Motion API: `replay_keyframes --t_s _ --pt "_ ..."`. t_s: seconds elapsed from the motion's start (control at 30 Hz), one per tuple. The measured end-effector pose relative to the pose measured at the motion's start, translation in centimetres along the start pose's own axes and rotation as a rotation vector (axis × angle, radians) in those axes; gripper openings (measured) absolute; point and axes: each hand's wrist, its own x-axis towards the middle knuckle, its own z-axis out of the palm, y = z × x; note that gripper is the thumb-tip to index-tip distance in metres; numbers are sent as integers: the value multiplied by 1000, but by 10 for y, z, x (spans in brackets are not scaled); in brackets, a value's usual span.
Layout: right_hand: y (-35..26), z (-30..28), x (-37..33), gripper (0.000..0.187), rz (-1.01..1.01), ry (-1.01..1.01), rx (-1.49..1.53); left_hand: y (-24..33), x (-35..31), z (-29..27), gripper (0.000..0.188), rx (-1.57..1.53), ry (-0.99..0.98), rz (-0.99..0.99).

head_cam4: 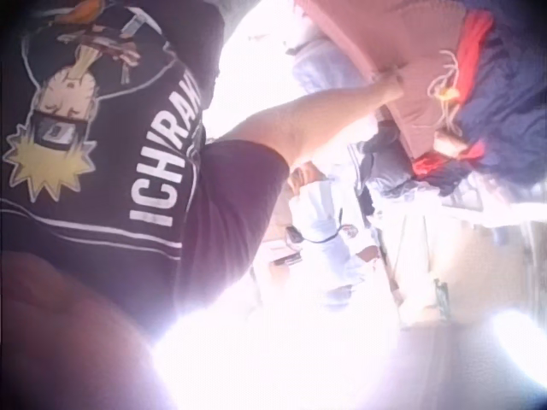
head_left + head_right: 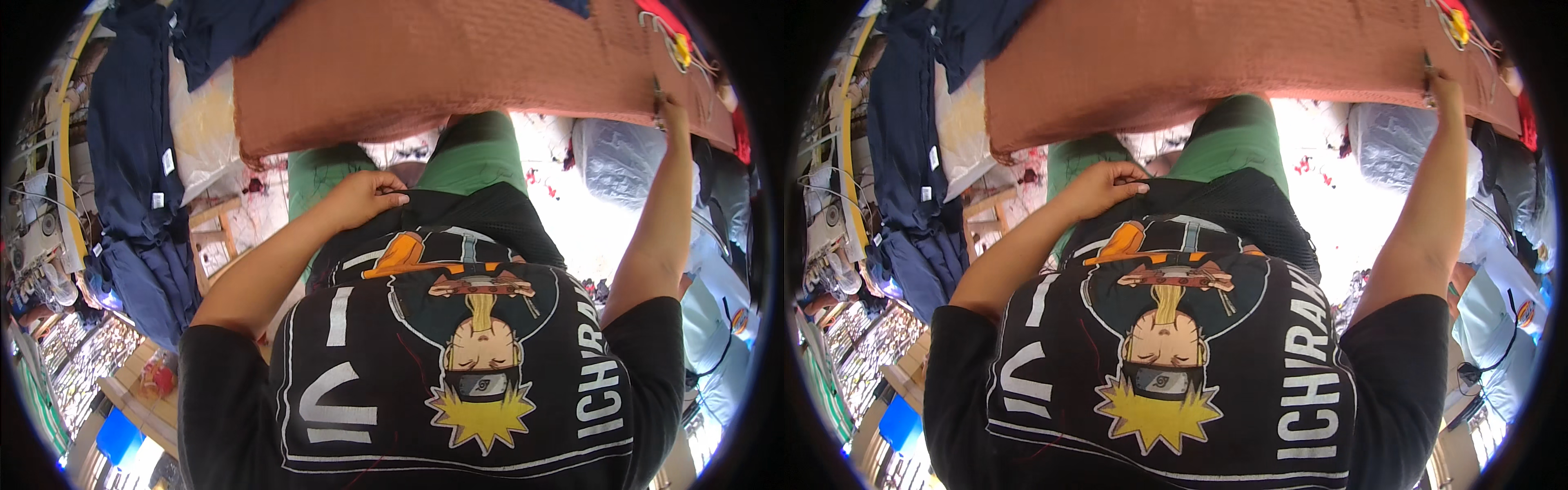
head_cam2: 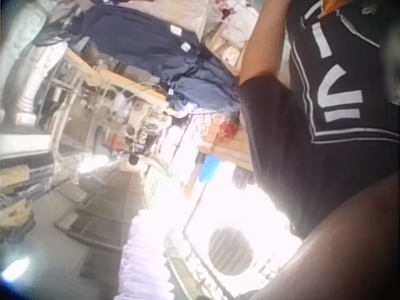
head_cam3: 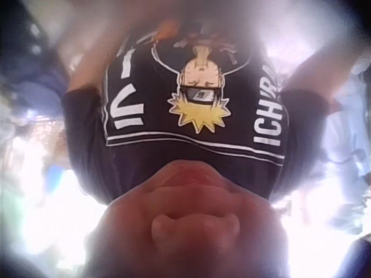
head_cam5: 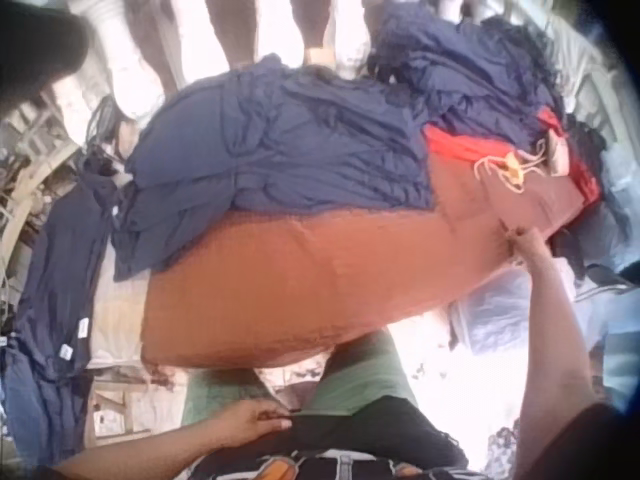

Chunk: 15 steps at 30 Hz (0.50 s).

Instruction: The person uses thread nippers to trim excess threads and remove small white labels from navy blue garments on a padded workspace. They handle several items one at a time, flipping them over to inspect seams and moving finished items to a pile.

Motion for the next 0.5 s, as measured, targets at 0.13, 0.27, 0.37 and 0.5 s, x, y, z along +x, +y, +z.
replay_keyframes --t_s 0.13,0.27,0.37,0.5 --pt "-21 3 -7 31 52 79 -86 2 18 -3 20 151 256 18" --pt "-28 -13 -20 32 -50 538 -245 -46 56 -9 33 42 271 186" --pt "-99 -9 -38 27 -94 687 24 -42 47 -47 42 -72 233 -259" --pt "-150 1 -27 25 -230 590 249 0 18 -56 30 853 -163 -23"
